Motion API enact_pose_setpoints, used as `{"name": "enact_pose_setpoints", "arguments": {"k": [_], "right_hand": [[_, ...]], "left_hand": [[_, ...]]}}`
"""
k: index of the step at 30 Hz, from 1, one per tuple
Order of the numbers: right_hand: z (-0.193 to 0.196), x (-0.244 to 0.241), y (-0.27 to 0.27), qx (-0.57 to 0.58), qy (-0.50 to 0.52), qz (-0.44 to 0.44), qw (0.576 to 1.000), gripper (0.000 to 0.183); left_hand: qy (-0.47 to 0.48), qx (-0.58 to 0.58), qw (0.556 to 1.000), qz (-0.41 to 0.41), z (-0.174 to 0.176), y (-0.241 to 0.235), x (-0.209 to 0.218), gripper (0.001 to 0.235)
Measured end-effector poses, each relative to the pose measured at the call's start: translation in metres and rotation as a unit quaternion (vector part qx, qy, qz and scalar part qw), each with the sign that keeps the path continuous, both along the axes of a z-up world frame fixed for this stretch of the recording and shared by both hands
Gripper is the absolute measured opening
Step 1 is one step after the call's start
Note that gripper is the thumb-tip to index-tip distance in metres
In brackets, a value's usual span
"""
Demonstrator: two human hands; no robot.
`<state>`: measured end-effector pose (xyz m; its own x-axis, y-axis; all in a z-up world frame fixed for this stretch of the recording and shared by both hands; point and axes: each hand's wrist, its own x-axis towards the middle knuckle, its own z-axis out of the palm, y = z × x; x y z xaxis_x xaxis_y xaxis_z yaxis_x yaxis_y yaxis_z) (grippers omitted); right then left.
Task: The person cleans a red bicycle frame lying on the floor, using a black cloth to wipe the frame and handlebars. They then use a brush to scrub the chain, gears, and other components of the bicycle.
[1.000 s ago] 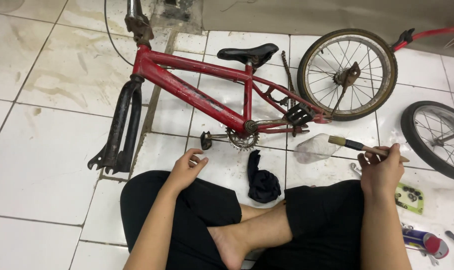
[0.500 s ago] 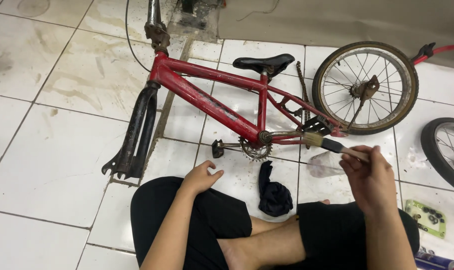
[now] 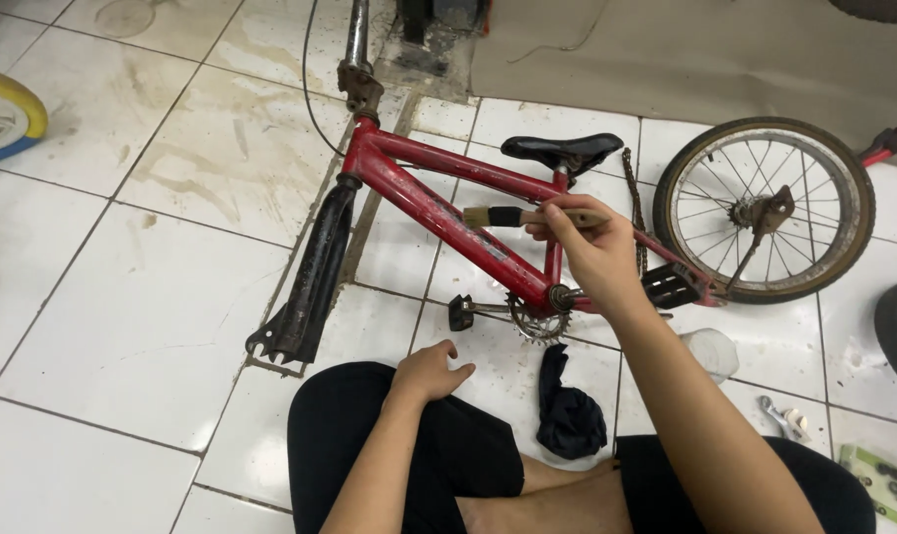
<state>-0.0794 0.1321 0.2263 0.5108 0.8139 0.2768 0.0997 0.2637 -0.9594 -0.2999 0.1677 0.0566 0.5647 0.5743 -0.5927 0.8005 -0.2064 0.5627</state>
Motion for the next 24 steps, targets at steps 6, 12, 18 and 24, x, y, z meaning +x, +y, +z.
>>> {"name": "enact_pose_setpoints", "arguments": {"k": [6,12,18,24], "right_hand": [[0.005,-0.030,0.056,0.045,-0.043,0.072,0.995,0.014],[0.044,-0.101,0.056,0.083,-0.055,0.226,0.969,0.013],[0.039,-0.127,0.066,0.071,-0.209,0.268,0.938,0.012],[0.051,-0.138,0.062,0.073,-0.187,0.277,0.940,0.010]], "left_hand": [[0.009,-0.024,1.000,-0.018,-0.004,0.006,0.002,0.064],[-0.012,-0.010,1.000,-0.010,-0.016,0.005,0.002,0.059],[-0.011,-0.011,1.000,-0.026,-0.015,0.003,0.000,0.062],[-0.028,0.004,0.999,-0.038,-0.037,-0.002,0.008,0.063]]}}
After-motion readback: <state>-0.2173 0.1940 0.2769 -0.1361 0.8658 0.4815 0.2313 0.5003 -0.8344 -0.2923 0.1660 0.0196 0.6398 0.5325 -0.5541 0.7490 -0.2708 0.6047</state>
